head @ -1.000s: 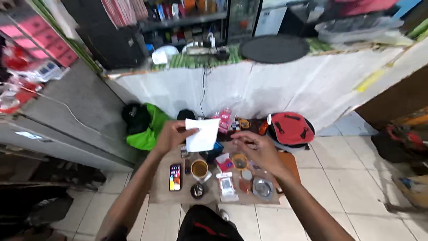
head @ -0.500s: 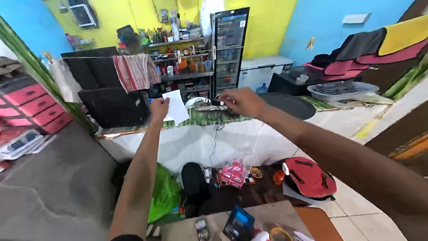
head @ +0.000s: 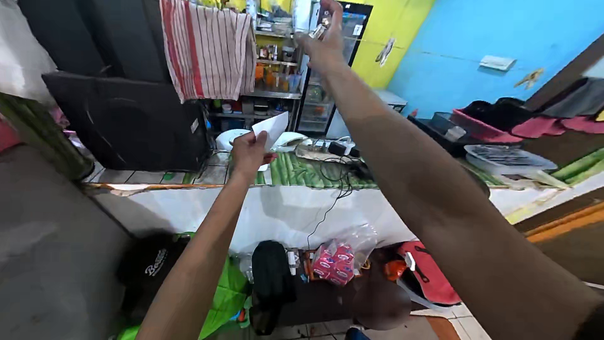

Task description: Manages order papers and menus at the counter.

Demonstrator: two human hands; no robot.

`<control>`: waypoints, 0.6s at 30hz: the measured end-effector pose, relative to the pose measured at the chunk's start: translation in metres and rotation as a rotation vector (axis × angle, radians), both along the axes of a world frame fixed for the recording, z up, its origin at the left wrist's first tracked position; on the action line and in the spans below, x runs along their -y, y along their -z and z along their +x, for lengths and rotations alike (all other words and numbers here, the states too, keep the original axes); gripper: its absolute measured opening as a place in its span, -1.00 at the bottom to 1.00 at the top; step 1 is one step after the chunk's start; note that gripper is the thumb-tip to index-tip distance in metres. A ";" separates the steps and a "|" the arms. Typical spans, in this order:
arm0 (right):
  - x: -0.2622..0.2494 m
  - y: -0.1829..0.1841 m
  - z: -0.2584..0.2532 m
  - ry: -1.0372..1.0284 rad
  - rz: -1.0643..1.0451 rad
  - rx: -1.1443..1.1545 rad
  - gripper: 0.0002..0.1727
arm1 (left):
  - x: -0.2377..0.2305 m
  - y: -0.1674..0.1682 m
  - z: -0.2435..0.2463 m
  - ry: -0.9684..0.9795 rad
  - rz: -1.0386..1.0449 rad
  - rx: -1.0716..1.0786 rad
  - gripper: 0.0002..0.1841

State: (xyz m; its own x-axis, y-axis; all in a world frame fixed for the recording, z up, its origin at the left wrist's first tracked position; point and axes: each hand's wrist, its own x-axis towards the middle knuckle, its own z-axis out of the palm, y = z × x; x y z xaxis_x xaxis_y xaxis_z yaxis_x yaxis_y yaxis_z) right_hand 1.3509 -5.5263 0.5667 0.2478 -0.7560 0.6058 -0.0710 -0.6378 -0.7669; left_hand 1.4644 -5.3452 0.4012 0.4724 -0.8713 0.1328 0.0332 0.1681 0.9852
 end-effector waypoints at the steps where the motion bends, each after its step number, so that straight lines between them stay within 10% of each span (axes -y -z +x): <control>1: 0.002 0.003 0.006 0.056 0.024 0.048 -0.13 | 0.007 -0.001 0.004 0.007 0.001 0.008 -0.65; 18: -0.021 -0.054 -0.046 0.117 -0.283 -0.717 -0.57 | 0.149 -0.114 0.001 -0.063 -0.191 0.536 -0.62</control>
